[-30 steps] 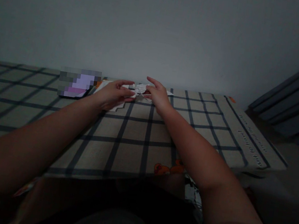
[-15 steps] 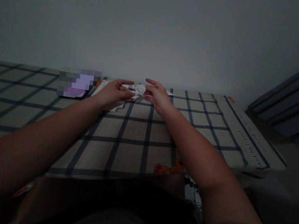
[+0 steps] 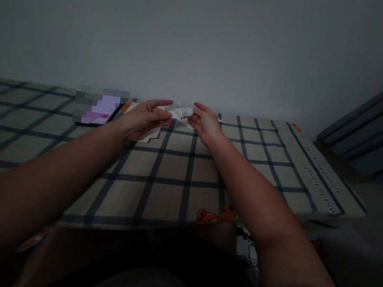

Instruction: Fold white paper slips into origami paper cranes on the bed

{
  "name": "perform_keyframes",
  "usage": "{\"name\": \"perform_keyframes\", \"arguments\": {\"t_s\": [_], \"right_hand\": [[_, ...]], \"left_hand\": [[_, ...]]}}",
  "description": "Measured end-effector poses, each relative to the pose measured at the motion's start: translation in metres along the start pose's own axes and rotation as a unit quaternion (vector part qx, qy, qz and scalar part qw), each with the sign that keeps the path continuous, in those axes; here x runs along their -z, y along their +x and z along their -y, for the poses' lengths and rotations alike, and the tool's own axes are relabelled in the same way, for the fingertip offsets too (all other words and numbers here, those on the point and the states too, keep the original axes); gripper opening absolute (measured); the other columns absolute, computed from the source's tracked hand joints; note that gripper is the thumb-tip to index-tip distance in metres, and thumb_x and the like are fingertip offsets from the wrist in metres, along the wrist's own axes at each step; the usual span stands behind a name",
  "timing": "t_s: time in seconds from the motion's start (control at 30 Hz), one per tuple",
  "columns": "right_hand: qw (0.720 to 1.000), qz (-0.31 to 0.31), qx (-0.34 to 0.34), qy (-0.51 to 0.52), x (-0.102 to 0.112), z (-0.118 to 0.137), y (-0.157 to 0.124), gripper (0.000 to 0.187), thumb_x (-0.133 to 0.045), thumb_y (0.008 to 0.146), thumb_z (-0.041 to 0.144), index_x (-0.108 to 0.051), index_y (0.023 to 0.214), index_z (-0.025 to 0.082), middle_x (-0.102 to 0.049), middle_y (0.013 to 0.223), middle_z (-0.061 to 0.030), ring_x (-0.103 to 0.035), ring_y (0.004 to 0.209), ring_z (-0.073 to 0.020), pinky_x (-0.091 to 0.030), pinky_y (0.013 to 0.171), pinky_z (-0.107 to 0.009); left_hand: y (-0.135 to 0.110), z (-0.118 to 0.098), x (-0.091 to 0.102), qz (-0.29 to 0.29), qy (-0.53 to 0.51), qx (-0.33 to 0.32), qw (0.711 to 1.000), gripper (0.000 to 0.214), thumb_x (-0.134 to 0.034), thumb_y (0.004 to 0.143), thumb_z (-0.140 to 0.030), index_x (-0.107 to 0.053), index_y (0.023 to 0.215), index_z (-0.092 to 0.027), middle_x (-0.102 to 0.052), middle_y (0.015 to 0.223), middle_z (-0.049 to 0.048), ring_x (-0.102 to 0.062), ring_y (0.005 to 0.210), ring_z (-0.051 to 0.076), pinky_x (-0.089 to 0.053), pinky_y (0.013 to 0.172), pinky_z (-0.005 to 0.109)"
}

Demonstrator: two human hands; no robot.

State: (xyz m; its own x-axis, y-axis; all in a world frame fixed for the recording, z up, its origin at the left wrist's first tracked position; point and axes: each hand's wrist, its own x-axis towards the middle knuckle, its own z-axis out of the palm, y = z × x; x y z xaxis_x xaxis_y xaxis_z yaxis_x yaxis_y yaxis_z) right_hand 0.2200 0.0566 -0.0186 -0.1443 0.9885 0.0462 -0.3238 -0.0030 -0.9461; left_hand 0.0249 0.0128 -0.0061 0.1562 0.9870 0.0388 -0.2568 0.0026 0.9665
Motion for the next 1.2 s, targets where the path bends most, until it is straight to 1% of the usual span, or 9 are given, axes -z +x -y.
{"name": "perform_keyframes", "arguments": {"t_s": [0.17, 0.33, 0.5, 0.67, 0.87, 0.97, 1.03, 1.1, 1.2], "right_hand": [[1.0, 0.0, -0.002, 0.004, 0.002, 0.0, 0.001, 0.029, -0.054, 0.085, 0.013, -0.052, 0.113, 0.021, -0.066, 0.091, -0.0033, -0.064, 0.073, -0.0126, -0.058, 0.076, -0.03], [0.998, 0.026, 0.037, -0.052, -0.005, 0.0, -0.004, 0.031, -0.058, 0.084, 0.016, -0.055, 0.114, 0.022, -0.065, 0.085, -0.0004, -0.062, 0.071, -0.0109, -0.055, 0.07, -0.026], [0.985, 0.066, 0.089, -0.132, -0.009, -0.004, -0.008, 0.033, -0.065, 0.083, 0.027, -0.059, 0.115, 0.024, -0.067, 0.088, -0.001, -0.063, 0.074, -0.0115, -0.054, 0.067, -0.024], [0.976, 0.066, 0.117, -0.17, -0.006, -0.007, -0.006, 0.036, -0.067, 0.082, 0.033, -0.059, 0.115, 0.022, -0.07, 0.093, -0.0037, -0.064, 0.078, -0.0128, -0.053, 0.067, -0.025], [0.962, 0.011, 0.18, -0.206, -0.006, -0.006, -0.001, 0.029, -0.062, 0.086, 0.043, -0.059, 0.107, 0.022, -0.067, 0.101, -0.0038, -0.063, 0.08, -0.0121, -0.052, 0.064, -0.023], [0.94, 0.0, 0.24, -0.243, -0.009, -0.002, -0.005, 0.032, -0.059, 0.088, 0.051, -0.06, 0.101, 0.022, -0.064, 0.089, -0.0012, -0.06, 0.072, -0.0103, -0.049, 0.061, -0.022], [0.936, 0.035, 0.243, -0.252, -0.012, -0.001, -0.009, 0.034, -0.058, 0.088, 0.054, -0.06, 0.1, 0.022, -0.061, 0.076, 0.0011, -0.058, 0.065, -0.01, -0.048, 0.058, -0.022], [0.935, 0.077, 0.222, -0.267, -0.014, -0.001, -0.013, 0.038, -0.064, 0.084, 0.054, -0.059, 0.106, 0.023, -0.058, 0.068, 0.0036, -0.056, 0.06, -0.0102, -0.047, 0.056, -0.022], [0.941, 0.072, 0.198, -0.266, -0.015, -0.004, -0.014, 0.046, -0.069, 0.08, 0.049, -0.053, 0.116, 0.025, -0.058, 0.066, 0.0057, -0.055, 0.056, -0.0102, -0.045, 0.052, -0.021]], "left_hand": [[0.0, 0.001, 0.004, 0.074, 0.002, 0.01, 0.997, 0.047, -0.072, 0.08, -0.018, -0.062, 0.125, -0.018, -0.073, 0.095, 0.0101, -0.071, 0.078, 0.016, -0.057, 0.07, 0.025], [0.001, 0.0, 0.004, 0.04, -0.008, 0.027, 0.999, 0.041, -0.071, 0.08, -0.042, -0.068, 0.11, -0.016, -0.072, 0.09, 0.0099, -0.069, 0.069, 0.017, -0.057, 0.062, 0.027], [0.0, 0.002, 0.002, 0.077, -0.004, 0.014, 0.997, 0.039, -0.078, 0.073, -0.03, -0.07, 0.109, -0.018, -0.071, 0.106, 0.0102, -0.068, 0.08, 0.018, -0.058, 0.068, 0.03], [0.001, 0.008, 0.004, 0.088, 0.035, 0.014, 0.995, 0.035, -0.079, 0.07, -0.02, -0.073, 0.104, -0.015, -0.072, 0.104, 0.0107, -0.067, 0.085, 0.016, -0.056, 0.074, 0.026], [0.008, 0.011, 0.006, -0.015, 0.009, -0.014, 1.0, 0.035, -0.078, 0.07, -0.016, -0.07, 0.104, -0.014, -0.071, 0.096, 0.0086, -0.067, 0.079, 0.015, -0.056, 0.074, 0.029], [0.013, 0.011, 0.008, -0.08, 0.002, -0.063, 0.995, 0.035, -0.078, 0.069, -0.017, -0.068, 0.102, -0.014, -0.07, 0.095, 0.007, -0.067, 0.081, 0.014, -0.056, 0.077, 0.029], [0.015, 0.012, 0.01, -0.111, 0.008, -0.093, 0.989, 0.034, -0.079, 0.068, -0.017, -0.067, 0.099, -0.015, -0.07, 0.093, 0.0053, -0.067, 0.081, 0.013, -0.056, 0.081, 0.03], [0.016, 0.014, 0.011, -0.117, 0.023, -0.111, 0.987, 0.033, -0.079, 0.067, -0.019, -0.067, 0.097, -0.016, -0.069, 0.091, 0.0041, -0.067, 0.082, 0.013, -0.056, 0.084, 0.032], [0.016, 0.017, 0.01, -0.086, 0.039, -0.125, 0.988, 0.036, -0.081, 0.065, -0.022, -0.066, 0.097, -0.015, -0.069, 0.088, 0.0037, -0.068, 0.082, 0.014, -0.055, 0.088, 0.035]]}}
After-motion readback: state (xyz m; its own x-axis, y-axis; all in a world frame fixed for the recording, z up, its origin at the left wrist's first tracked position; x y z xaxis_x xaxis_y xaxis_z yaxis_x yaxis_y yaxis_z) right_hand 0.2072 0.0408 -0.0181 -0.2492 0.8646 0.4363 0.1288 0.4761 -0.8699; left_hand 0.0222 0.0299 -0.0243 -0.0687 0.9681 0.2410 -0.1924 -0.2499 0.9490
